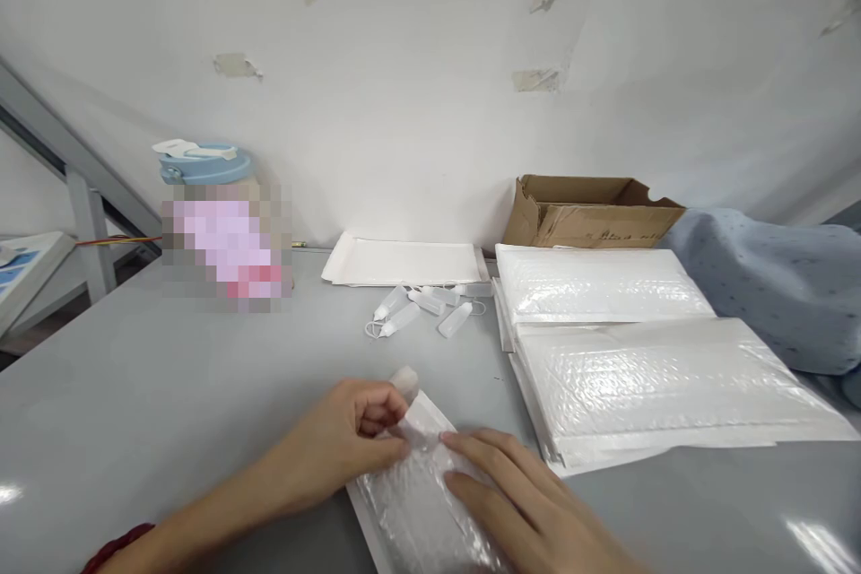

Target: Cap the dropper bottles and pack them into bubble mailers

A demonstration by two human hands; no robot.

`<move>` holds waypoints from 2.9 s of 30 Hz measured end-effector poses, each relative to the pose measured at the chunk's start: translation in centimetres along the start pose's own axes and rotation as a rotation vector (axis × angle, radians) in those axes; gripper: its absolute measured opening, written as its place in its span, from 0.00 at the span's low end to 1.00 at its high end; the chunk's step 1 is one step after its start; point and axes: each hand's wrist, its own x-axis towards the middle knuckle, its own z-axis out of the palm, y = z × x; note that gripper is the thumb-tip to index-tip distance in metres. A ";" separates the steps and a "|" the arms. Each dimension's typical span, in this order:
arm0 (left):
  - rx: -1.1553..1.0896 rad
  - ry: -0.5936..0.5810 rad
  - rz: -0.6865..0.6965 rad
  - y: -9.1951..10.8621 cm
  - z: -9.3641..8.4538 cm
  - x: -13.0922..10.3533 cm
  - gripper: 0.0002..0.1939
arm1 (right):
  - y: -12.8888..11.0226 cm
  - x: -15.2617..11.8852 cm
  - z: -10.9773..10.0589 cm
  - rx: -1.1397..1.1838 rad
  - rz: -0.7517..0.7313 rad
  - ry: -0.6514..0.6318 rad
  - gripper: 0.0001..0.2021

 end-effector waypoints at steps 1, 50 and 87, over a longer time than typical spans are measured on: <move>0.016 0.030 0.021 0.0 -0.2 0.0 0.08 | 0.0 0.0 0.1 -0.006 -0.001 0.019 0.18; 0.312 0.067 0.086 0.3 -1.3 -0.8 0.11 | 0.1 -0.3 0.9 -0.104 -0.142 -0.191 0.29; 0.808 -0.208 0.361 0.6 -5.3 -4.0 0.33 | -5.5 5.7 0.0 0.033 0.097 -0.650 0.44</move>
